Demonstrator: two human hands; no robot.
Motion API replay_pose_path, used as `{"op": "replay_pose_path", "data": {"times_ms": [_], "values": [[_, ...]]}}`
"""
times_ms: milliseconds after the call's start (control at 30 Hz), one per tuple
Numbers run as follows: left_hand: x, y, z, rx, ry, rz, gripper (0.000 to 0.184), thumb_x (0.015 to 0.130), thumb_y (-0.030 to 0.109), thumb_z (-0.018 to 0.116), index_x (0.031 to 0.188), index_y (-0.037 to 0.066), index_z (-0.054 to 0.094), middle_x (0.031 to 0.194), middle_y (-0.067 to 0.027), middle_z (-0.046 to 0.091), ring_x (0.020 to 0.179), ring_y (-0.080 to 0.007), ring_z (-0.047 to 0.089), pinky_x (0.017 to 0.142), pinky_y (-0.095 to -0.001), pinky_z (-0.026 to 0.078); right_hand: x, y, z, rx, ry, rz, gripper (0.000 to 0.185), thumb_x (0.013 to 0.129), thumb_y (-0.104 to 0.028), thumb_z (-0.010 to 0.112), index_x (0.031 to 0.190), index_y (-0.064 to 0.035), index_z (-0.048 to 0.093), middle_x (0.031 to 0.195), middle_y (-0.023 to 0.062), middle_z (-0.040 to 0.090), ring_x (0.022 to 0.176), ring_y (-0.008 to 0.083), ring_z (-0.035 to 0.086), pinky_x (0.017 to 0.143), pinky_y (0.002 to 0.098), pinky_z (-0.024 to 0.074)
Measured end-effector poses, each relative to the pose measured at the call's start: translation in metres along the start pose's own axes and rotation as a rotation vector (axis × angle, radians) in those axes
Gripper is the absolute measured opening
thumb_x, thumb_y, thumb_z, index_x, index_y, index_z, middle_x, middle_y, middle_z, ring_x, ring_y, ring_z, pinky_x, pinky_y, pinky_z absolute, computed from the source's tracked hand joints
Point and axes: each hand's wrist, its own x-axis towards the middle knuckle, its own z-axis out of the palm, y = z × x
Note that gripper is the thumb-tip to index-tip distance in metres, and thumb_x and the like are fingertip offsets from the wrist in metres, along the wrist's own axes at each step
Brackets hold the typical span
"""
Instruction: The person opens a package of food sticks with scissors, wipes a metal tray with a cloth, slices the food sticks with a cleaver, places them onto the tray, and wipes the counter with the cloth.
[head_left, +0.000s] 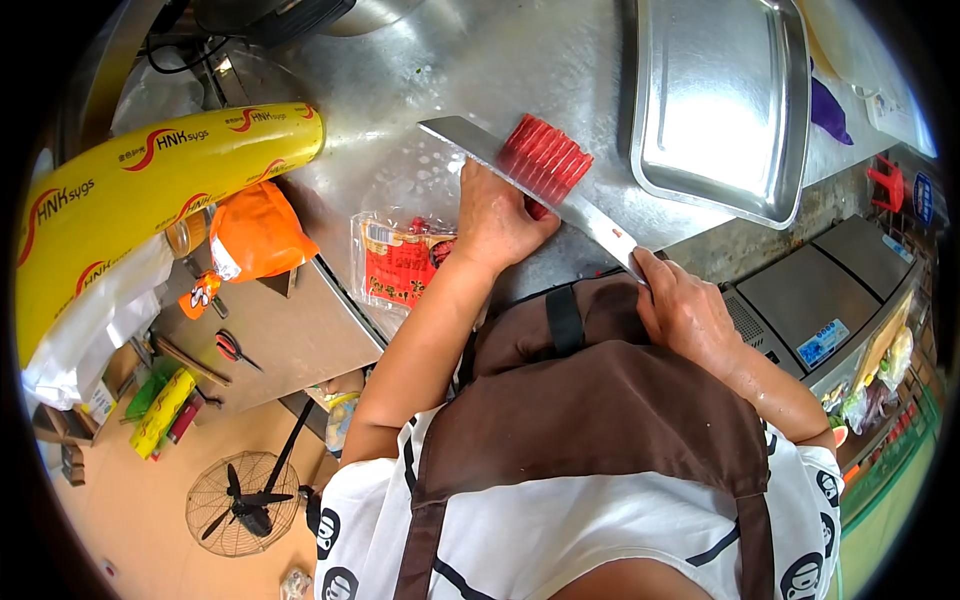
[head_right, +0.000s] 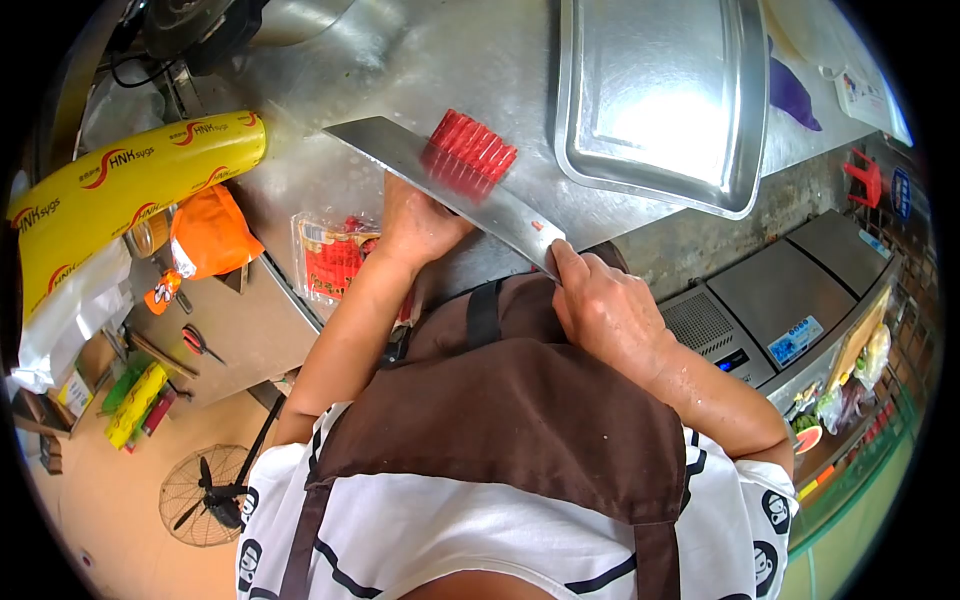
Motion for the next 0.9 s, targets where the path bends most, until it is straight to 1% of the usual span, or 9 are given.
{"op": "replay_pose_path", "data": {"times_ms": [167,300,433,600,667,700,767,833,900], "values": [[0.0,0.006,-0.004,0.035,0.007,-0.01,0.043,0.055,0.016,0.073,0.097,0.012,0.066,0.113,-0.0143,0.055,0.11,-0.0381,0.046,0.096,-0.047,0.037,0.002,0.0,-0.001,0.018,0.001,0.01,0.038,0.085,-0.009,0.058,0.121,0.0011,0.05,0.098,0.0209,0.064,0.085,0.0384,0.063,0.073,0.045,0.0526],[0.001,0.002,-0.002,0.002,0.0,-0.016,0.045,0.055,0.016,0.073,0.099,0.013,0.066,0.116,-0.0147,0.054,0.112,-0.0389,0.044,0.098,-0.0475,0.036,0.005,0.0,-0.005,0.04,-0.018,0.031,0.036,0.085,-0.008,0.057,0.119,0.0017,0.051,0.1,0.0225,0.064,0.086,0.0387,0.063,0.073,0.0452,0.0527],[0.003,0.0,-0.004,0.012,0.021,0.028,0.043,0.055,0.016,0.073,0.097,0.012,0.066,0.11,-0.0148,0.054,0.105,-0.0386,0.046,0.094,-0.047,0.038,0.009,-0.001,-0.007,0.054,-0.008,0.014,0.034,0.086,-0.009,0.057,0.117,0.0017,0.053,0.097,0.0236,0.065,0.082,0.0398,0.064,0.072,0.0462,0.0525],[0.004,-0.002,-0.004,0.042,0.067,0.088,0.041,0.055,0.015,0.074,0.094,0.009,0.065,0.102,-0.0151,0.053,0.098,-0.0373,0.048,0.089,-0.0449,0.04,0.023,-0.008,-0.021,0.092,-0.092,0.068,0.029,0.089,-0.01,0.054,0.114,0.0037,0.055,0.08,0.0273,0.063,0.075,0.0441,0.062,0.07,0.0494,0.0499],[0.004,-0.002,-0.005,0.07,0.099,0.12,0.034,0.055,0.015,0.074,0.087,0.006,0.064,0.098,-0.0152,0.052,0.097,-0.0364,0.048,0.087,-0.0437,0.041,0.034,-0.012,-0.022,0.096,-0.085,0.049,0.027,0.09,-0.009,0.053,0.113,0.0044,0.056,0.079,0.028,0.063,0.076,0.0445,0.062,0.07,0.0494,0.0496],[0.002,-0.001,-0.005,0.072,0.102,0.117,0.034,0.055,0.015,0.074,0.087,0.006,0.064,0.098,-0.0152,0.052,0.097,-0.0364,0.048,0.087,-0.0437,0.041,0.04,-0.015,-0.022,0.107,-0.066,0.034,0.025,0.09,-0.009,0.052,0.111,0.0051,0.056,0.079,0.0287,0.062,0.076,0.045,0.061,0.07,0.0494,0.0492],[0.001,0.0,-0.005,0.118,0.089,0.097,0.027,0.055,0.015,0.074,0.077,0.005,0.062,0.094,-0.0152,0.051,0.095,-0.0354,0.048,0.086,-0.0429,0.041,0.054,-0.019,-0.021,0.127,-0.041,0.003,0.025,0.091,-0.009,0.052,0.11,0.0058,0.057,0.08,0.0292,0.062,0.077,0.0453,0.061,0.07,0.0491,0.0491],[0.002,0.0,-0.005,0.12,0.109,0.096,0.025,0.055,0.015,0.074,0.073,0.005,0.061,0.093,-0.0149,0.051,0.094,-0.0348,0.048,0.085,-0.0426,0.041,0.057,-0.017,-0.019,0.142,-0.009,-0.035,0.024,0.091,-0.009,0.051,0.109,0.0064,0.057,0.08,0.0297,0.062,0.077,0.0456,0.061,0.069,0.0489,0.049],[0.001,0.002,-0.005,0.118,0.127,0.093,0.023,0.055,0.016,0.074,0.07,0.005,0.06,0.093,-0.0146,0.051,0.093,-0.0342,0.048,0.085,-0.0423,0.042,0.055,-0.012,-0.016,0.174,0.04,-0.07,0.022,0.088,-0.009,0.054,0.104,0.0053,0.056,0.075,0.0286,0.061,0.073,0.0459,0.061,0.066,0.0516,0.0487]]}}
